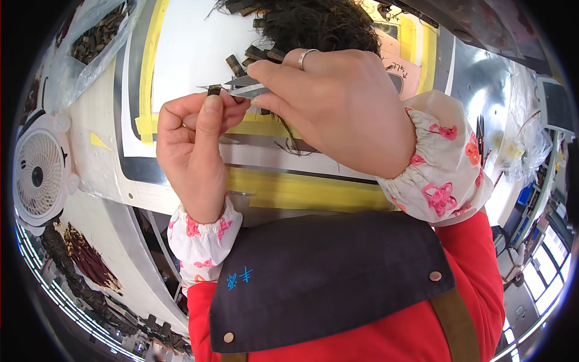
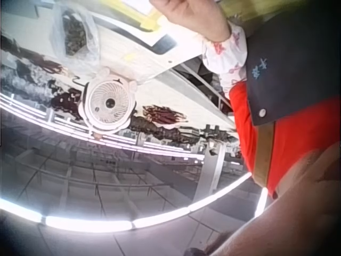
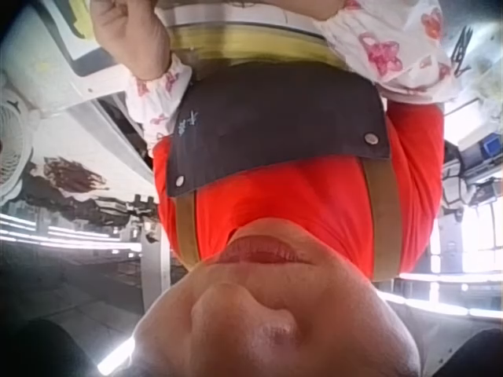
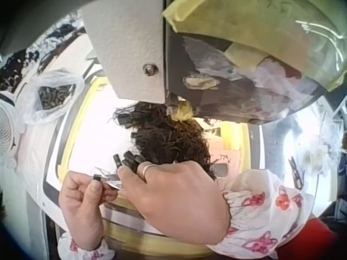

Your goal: The recorder uses tweezers and small clips to prepare bundles of dark hair or synthetic fibers at a workstation.

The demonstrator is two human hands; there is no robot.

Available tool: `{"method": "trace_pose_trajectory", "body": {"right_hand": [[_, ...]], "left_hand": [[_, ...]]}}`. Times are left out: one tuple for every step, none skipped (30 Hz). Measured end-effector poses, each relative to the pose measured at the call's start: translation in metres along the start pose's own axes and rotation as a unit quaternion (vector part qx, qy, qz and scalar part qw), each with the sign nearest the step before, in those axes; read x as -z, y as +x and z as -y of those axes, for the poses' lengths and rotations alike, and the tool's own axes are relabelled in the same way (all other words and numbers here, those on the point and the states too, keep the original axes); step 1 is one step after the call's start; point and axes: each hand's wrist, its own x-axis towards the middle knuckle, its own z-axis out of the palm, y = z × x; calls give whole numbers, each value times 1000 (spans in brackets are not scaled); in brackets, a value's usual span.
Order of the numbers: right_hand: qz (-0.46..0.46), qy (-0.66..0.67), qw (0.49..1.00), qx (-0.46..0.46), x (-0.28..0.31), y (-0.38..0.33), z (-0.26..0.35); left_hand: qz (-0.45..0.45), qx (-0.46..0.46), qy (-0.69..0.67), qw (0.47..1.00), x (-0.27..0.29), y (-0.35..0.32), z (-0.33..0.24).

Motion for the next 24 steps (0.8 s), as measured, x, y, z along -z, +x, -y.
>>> {"method": "trace_pose_trajectory", "body": {"right_hand": [[1,-5,1000,-2,-1,1,1],[1,-4,1000,-1,-1,2,1],[-8,-16,1000,3,0,3,2],[-16,-27,999,7,1,4,2],[-16,-27,999,8,0,4,2],[-32,-31,998,35,-1,4,0],[-49,-35,996,62,-1,4,-2],[-48,-35,996,62,-1,4,-3],[-51,-43,995,72,-1,4,-3],[-55,-51,994,82,-1,4,-3],[-54,-51,994,83,-2,4,-4],[-51,-50,993,89,-2,3,-4],[-49,-50,993,95,-3,3,-4],[-49,-49,993,95,-3,3,-5],[-46,-49,992,106,-2,3,-6],[-43,-49,991,118,0,4,-7],[-42,-50,991,116,1,5,-7],[-29,-62,990,119,2,6,-6],[-16,-74,990,122,4,8,-5],[-17,-71,990,123,5,9,-3],[7,-106,986,130,6,10,-3],[31,-140,980,136,7,10,-2],[32,-141,980,135,8,11,-1],[28,-145,980,136,10,14,2]], "left_hand": [[0,2,1,1000,0,-1,0],[-1,2,2,1000,0,-1,0],[13,11,-1,1000,0,-2,-1],[26,20,-4,999,0,-2,-1],[26,20,-4,999,1,-2,-2],[43,46,-37,997,2,-2,-3],[60,73,-70,993,3,-1,-3],[60,73,-70,993,6,0,-2],[74,105,-109,986,9,2,-1],[88,136,-146,976,10,3,-1],[87,137,-146,976,10,3,-1],[89,135,-152,975,10,3,-1],[91,134,-157,974,10,3,-1],[89,134,-156,975,11,3,-1],[96,137,-160,973,11,4,0],[101,140,-164,971,12,4,1],[103,141,-165,971,12,5,1],[111,144,-165,969,13,5,0],[118,148,-165,968,14,5,-1],[116,147,-163,969,14,3,-3],[112,127,-137,976,13,3,-1],[108,106,-110,982,12,3,0],[109,107,-111,982,9,2,0],[90,72,-21,993,6,-1,-3]]}}
